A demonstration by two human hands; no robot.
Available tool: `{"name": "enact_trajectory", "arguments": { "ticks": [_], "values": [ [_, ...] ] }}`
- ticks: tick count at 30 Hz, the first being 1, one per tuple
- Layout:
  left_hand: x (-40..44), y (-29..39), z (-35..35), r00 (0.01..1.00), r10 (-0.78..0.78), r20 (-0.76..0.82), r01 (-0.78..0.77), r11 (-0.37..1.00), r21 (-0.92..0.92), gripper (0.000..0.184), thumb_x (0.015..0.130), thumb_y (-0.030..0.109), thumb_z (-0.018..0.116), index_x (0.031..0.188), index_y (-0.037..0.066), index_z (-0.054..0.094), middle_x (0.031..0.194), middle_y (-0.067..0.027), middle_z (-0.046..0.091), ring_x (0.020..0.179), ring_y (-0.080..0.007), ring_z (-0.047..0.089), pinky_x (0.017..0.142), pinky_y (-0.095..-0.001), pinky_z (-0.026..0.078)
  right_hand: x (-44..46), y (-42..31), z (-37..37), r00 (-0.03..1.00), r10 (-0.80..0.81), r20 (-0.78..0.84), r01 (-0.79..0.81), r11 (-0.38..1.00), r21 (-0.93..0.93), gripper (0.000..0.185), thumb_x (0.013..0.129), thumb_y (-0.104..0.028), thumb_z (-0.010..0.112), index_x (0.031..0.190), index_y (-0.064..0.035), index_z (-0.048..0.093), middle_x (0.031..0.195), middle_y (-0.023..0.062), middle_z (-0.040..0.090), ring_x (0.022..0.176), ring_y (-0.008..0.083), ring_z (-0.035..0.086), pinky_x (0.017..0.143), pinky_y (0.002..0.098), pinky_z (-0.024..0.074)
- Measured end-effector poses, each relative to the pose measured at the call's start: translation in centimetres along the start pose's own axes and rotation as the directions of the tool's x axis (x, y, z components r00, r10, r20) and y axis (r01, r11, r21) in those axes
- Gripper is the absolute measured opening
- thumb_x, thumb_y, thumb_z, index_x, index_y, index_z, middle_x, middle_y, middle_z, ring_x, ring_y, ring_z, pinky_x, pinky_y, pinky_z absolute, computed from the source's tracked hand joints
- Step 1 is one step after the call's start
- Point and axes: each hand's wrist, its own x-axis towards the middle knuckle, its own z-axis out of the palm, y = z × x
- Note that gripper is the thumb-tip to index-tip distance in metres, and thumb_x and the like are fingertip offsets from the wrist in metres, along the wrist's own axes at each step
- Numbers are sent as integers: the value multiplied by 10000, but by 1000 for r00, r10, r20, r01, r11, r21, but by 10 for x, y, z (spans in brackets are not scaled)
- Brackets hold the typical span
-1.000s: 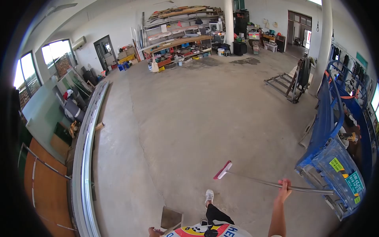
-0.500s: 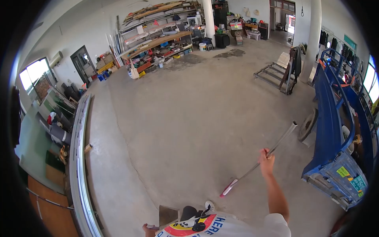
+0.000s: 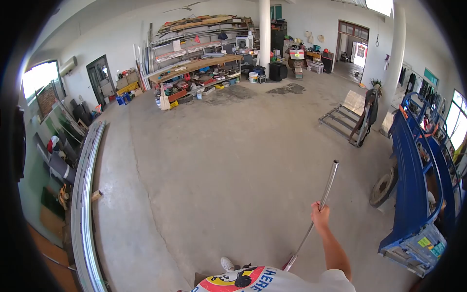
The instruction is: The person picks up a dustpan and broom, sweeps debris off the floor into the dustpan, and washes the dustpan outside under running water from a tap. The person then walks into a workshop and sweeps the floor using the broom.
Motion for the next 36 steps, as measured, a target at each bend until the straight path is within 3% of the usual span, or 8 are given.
{"name": "enact_trajectory", "arguments": {
  "ticks": [7,12,19,23,26,29,32,36],
  "values": [
    [34,21,25,997,-54,-61,45,989,-142,434,717,341,483,1034,50,421,967,-97,484,933,-273,453,819,-535,321,64,33,140,995,88,-39,-93,989,-119,114,785,-50,463,703,-5,528,434,5,384,322,108,394,315,272,376],
    [47,23,65,991,-41,-124,20,986,-168,462,701,380,488,1046,73,474,1004,-68,511,984,-229,471,865,-499,308,97,38,212,968,41,249,1,986,-169,137,781,-42,438,679,11,511,424,31,399,314,135,420,293,288,390],
    [71,40,147,981,25,-192,-71,968,-239,465,736,321,478,1132,78,470,1083,-56,532,1032,-214,481,869,-465,328,213,51,313,933,196,302,-117,959,-259,158,793,-43,436,682,36,516,417,43,400,285,161,425,282,315,427],
    [115,59,181,979,125,-162,-161,958,-235,491,754,294,486,1186,65,442,1096,-96,534,928,-264,528,791,-474,400,263,-24,383,904,158,397,-66,969,-237,184,820,-106,474,725,38,538,434,30,399,298,145,419,296,311,437],
    [95,74,212,934,42,-355,-86,991,-107,523,724,179,559,1205,15,435,1159,-134,515,1038,-296,504,832,-436,415,274,-114,456,858,99,504,-16,986,-167,243,854,-200,497,784,21,570,439,-13,352,316,94,373,310,301,450],
    [69,80,236,903,187,-386,-132,977,166,549,729,197,560,1220,3,413,1206,-127,480,1042,-344,491,830,-481,406,277,-178,538,785,37,619,35,994,-104,295,892,-295,484,839,-11,546,442,-52,297,332,52,308,327,252,412],
    [3,115,292,891,-15,-453,58,995,82,569,730,211,573,1234,16,394,1219,-122,449,1025,-381,487,795,-524,406,275,-223,613,684,-90,724,98,995,31,318,898,-325,488,845,-16,545,452,-55,306,339,48,305,355,246,402],
    [46,132,318,882,-33,-471,8,998,-56,514,752,227,558,1202,42,393,1172,-195,409,933,-401,508,732,-546,437,284,-264,699,606,-309,733,170,950,261,285,917,-263,466,843,0,549,482,-35,376,377,41,320,411,241,411]
  ]
}}
